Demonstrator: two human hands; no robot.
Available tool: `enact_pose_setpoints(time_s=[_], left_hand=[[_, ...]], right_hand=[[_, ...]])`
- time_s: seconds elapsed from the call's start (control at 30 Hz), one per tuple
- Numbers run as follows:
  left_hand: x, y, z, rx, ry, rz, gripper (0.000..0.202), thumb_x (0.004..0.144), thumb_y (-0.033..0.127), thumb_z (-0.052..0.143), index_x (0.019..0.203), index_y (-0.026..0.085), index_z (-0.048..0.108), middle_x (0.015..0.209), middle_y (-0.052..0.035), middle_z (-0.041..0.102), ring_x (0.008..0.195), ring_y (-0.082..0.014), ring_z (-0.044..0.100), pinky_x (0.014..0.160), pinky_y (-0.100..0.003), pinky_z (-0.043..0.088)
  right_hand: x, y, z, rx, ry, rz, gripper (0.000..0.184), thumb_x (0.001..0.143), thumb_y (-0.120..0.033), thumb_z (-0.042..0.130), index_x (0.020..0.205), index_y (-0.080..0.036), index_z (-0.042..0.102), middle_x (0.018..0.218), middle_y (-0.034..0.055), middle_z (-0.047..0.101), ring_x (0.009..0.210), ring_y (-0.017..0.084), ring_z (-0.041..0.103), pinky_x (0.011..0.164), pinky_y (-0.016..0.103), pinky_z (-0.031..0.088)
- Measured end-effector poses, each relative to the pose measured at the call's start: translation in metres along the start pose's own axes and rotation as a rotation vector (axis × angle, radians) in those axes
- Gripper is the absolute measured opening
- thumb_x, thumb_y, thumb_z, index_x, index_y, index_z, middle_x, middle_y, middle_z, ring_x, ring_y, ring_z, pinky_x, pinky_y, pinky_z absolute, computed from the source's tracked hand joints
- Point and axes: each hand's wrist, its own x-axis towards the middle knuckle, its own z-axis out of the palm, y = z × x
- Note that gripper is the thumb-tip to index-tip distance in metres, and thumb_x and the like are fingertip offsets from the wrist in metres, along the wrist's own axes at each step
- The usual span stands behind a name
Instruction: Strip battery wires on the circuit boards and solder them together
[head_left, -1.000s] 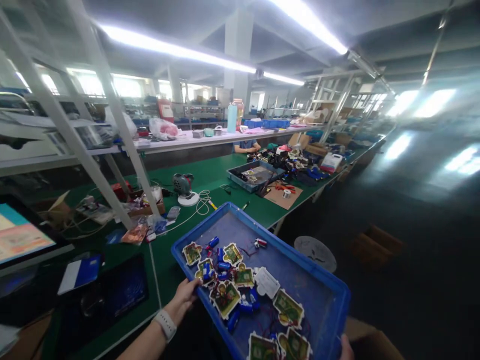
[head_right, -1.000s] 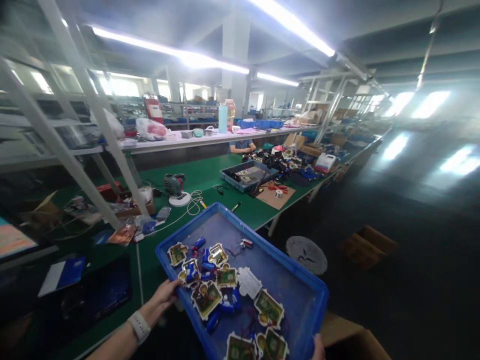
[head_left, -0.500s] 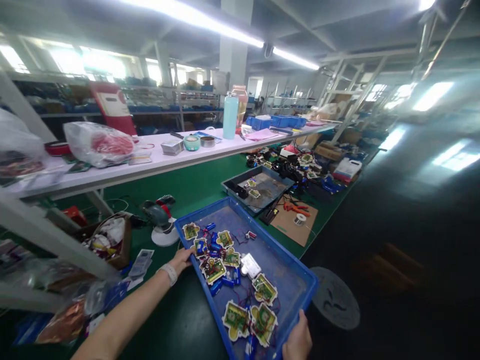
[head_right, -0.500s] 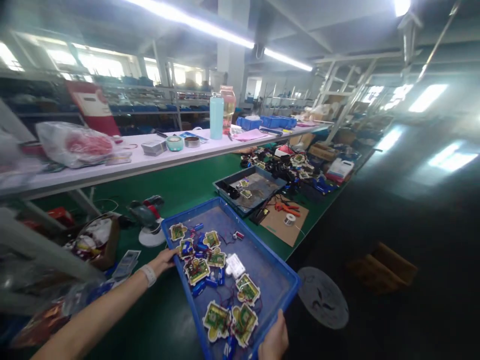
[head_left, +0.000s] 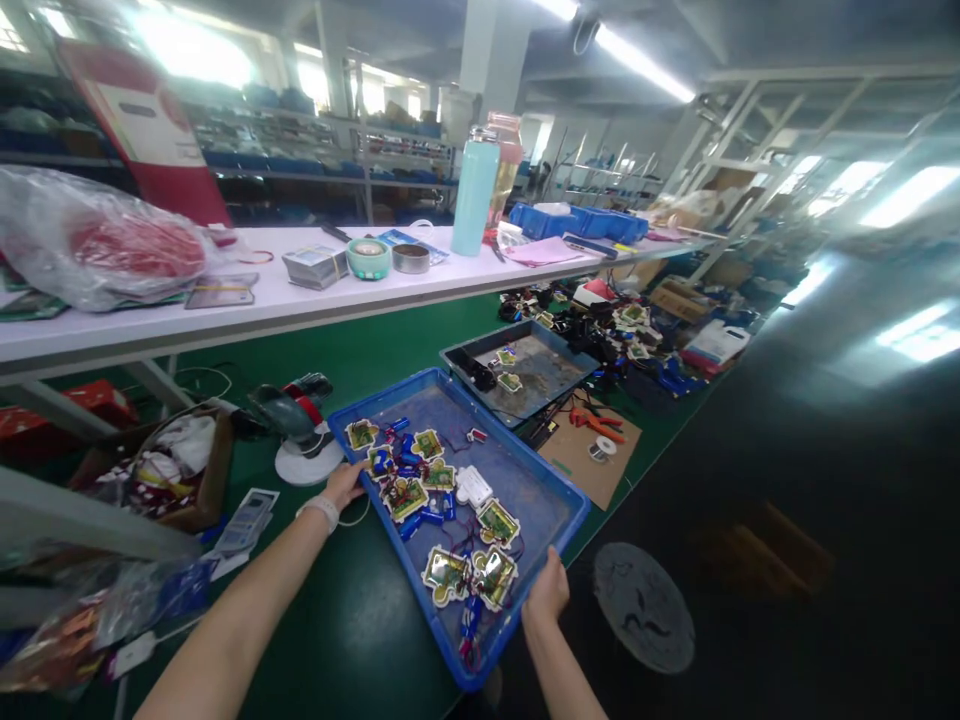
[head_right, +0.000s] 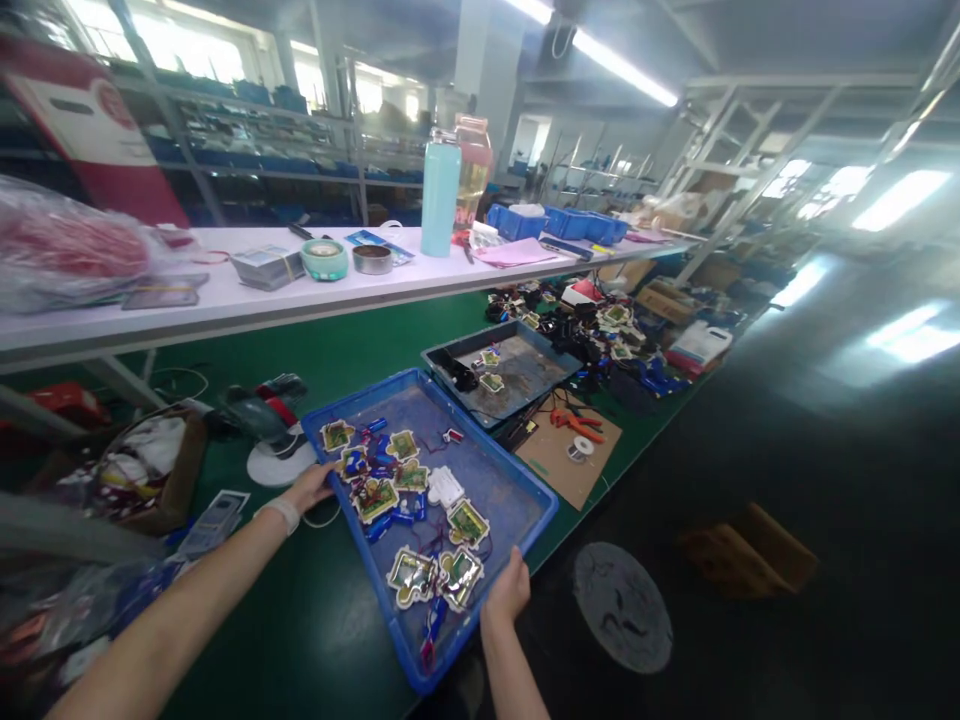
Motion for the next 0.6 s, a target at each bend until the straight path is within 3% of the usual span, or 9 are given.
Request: enact_pose_setpoints(time_s=[0.1,0.17,0.3,0.37,0.47,0.53,0.6], left_hand=[[-0.015,-0.003,-0.005,0.096,0.151,0.100,0.038,0.089,0.034,0.058,0.123,0.017,0.053,0.126,-0.0103,0.056,0.108,-0.0252,0.059,0.090,-0.048,0.051],[-0.036,-0.017,-0.007,0.155,0.268,0.200,0.045,0.089,0.034,0.059,0.129,0.019,0.048,0.137,-0.0114,0.048,0.120,-0.0292,0.051,0.099,-0.054,0.044],[-0.105,-0.083,0.000,0.259,0.449,0.308,0.058,0.088,0.034,0.056,0.139,0.018,0.035,0.150,-0.0134,0.034,0.137,-0.0312,0.033,0.111,-0.055,0.029],[-0.148,-0.129,0.013,0.304,0.546,0.265,0.065,0.087,0.038,0.052,0.141,0.011,0.030,0.152,-0.0177,0.030,0.141,-0.0315,0.026,0.116,-0.049,0.022],[-0.218,-0.199,0.046,0.365,0.652,0.140,0.072,0.082,0.047,0.042,0.137,0.002,0.032,0.148,-0.0248,0.030,0.143,-0.0363,0.019,0.119,-0.049,0.013],[-0.260,-0.239,0.070,0.400,0.648,0.080,0.080,0.075,0.054,0.044,0.133,0.000,0.036,0.147,-0.0260,0.030,0.144,-0.0357,0.015,0.119,-0.045,0.012],[-0.292,-0.269,0.093,0.429,0.554,0.044,0.080,0.069,0.058,0.050,0.130,0.006,0.043,0.148,-0.0215,0.033,0.144,-0.0331,0.019,0.119,-0.042,0.016]], right_hand=[[0.015,0.002,0.009,-0.074,-0.125,-0.005,0.033,0.092,-0.040,0.056,0.113,-0.014,0.058,0.110,0.0062,0.060,0.093,0.022,0.061,0.079,0.039,0.053],[0.023,0.005,0.012,-0.129,-0.251,0.002,0.032,0.093,-0.040,0.055,0.112,-0.015,0.058,0.109,0.0062,0.060,0.092,0.021,0.061,0.078,0.038,0.054],[0.031,0.018,-0.004,-0.261,-0.660,0.046,0.032,0.094,-0.042,0.053,0.109,-0.014,0.058,0.100,0.0056,0.062,0.082,0.017,0.063,0.071,0.034,0.055],[0.039,0.021,-0.029,-0.360,-0.897,0.090,0.037,0.090,-0.048,0.056,0.102,-0.014,0.060,0.090,0.0048,0.064,0.076,0.016,0.063,0.065,0.031,0.055],[0.068,0.014,-0.085,-0.530,-1.179,0.136,0.057,0.071,-0.068,0.064,0.092,-0.016,0.064,0.083,0.0062,0.066,0.073,0.020,0.066,0.052,0.028,0.052],[0.100,0.002,-0.126,-0.653,-1.282,0.131,0.065,0.062,-0.077,0.061,0.089,-0.018,0.067,0.081,0.0076,0.068,0.072,0.024,0.067,0.053,0.030,0.053],[0.136,-0.010,-0.162,-0.779,-1.316,0.065,0.063,0.060,-0.078,0.058,0.081,-0.020,0.069,0.080,0.0082,0.070,0.079,0.027,0.067,0.065,0.035,0.055]])
